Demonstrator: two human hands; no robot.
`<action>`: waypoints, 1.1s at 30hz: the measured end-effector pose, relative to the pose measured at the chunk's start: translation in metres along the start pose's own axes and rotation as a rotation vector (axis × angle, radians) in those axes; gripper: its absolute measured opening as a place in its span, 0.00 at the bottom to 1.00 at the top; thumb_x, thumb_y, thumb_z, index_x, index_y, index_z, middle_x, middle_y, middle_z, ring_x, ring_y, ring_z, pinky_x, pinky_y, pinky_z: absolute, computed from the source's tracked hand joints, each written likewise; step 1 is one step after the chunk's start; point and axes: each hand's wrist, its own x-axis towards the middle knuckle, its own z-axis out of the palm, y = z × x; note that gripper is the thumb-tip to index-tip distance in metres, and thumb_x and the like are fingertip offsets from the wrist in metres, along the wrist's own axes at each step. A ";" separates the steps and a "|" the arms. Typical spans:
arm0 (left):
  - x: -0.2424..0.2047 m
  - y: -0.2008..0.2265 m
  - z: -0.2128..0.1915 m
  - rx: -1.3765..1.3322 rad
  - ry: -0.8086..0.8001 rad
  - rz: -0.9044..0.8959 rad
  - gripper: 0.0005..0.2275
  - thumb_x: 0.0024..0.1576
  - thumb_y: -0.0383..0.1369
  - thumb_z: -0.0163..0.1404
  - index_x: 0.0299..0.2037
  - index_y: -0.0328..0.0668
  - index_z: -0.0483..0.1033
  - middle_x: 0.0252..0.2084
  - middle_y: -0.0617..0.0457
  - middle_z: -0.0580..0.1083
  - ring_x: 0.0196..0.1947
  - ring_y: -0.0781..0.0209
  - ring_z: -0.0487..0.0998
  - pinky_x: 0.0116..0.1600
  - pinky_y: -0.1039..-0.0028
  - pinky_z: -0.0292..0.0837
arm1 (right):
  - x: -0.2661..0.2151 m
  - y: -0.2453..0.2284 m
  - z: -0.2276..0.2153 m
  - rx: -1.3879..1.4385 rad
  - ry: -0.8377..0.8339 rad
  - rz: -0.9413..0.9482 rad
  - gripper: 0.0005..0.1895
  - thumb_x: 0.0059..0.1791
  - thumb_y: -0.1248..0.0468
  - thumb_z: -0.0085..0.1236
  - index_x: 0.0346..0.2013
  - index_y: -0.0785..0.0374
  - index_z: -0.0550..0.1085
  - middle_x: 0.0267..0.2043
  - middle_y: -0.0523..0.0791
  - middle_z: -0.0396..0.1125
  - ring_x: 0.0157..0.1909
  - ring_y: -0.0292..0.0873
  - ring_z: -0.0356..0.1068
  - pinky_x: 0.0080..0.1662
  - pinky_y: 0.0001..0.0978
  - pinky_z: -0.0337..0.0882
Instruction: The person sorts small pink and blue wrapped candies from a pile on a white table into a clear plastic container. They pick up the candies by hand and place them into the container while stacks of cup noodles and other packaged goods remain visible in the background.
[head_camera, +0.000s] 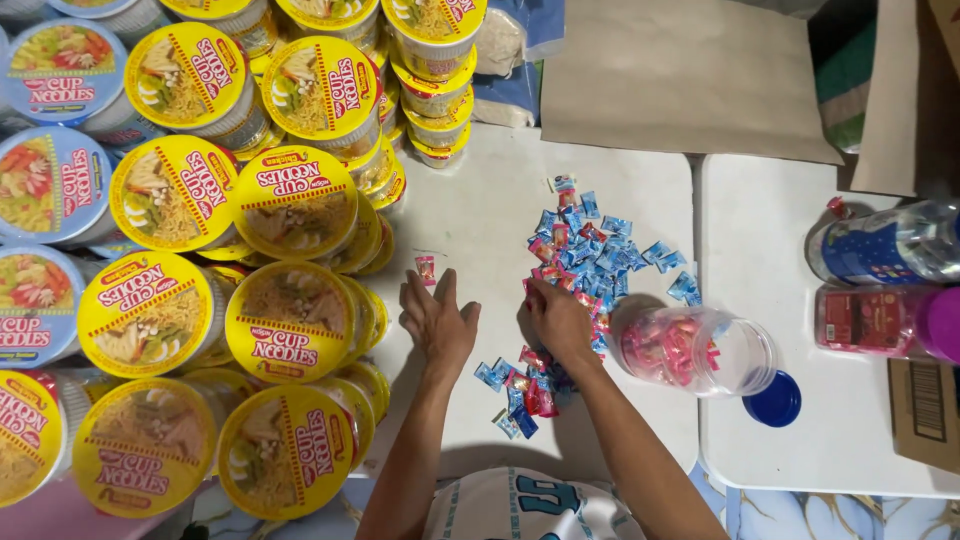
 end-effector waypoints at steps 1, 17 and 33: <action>0.002 -0.001 0.001 0.002 -0.004 -0.006 0.33 0.53 0.46 0.60 0.70 0.54 0.63 0.75 0.29 0.40 0.73 0.31 0.39 0.65 0.39 0.46 | 0.003 0.002 0.003 0.001 -0.008 0.001 0.17 0.49 0.62 0.56 0.53 0.56 0.77 0.46 0.55 0.73 0.43 0.58 0.75 0.44 0.49 0.74; -0.006 0.006 0.011 -0.163 0.046 0.085 0.24 0.53 0.33 0.61 0.59 0.31 0.71 0.67 0.45 0.55 0.67 0.44 0.57 0.66 0.52 0.58 | 0.007 0.005 -0.001 0.137 -0.047 -0.041 0.12 0.46 0.67 0.63 0.44 0.58 0.81 0.44 0.47 0.75 0.40 0.49 0.76 0.42 0.40 0.75; -0.049 0.064 -0.035 -0.756 0.258 0.358 0.06 0.56 0.24 0.59 0.42 0.41 0.81 0.51 0.50 0.75 0.47 0.59 0.79 0.39 0.75 0.77 | -0.043 0.006 -0.047 0.601 0.085 -0.023 0.11 0.45 0.68 0.72 0.41 0.64 0.80 0.43 0.47 0.75 0.39 0.35 0.71 0.44 0.27 0.74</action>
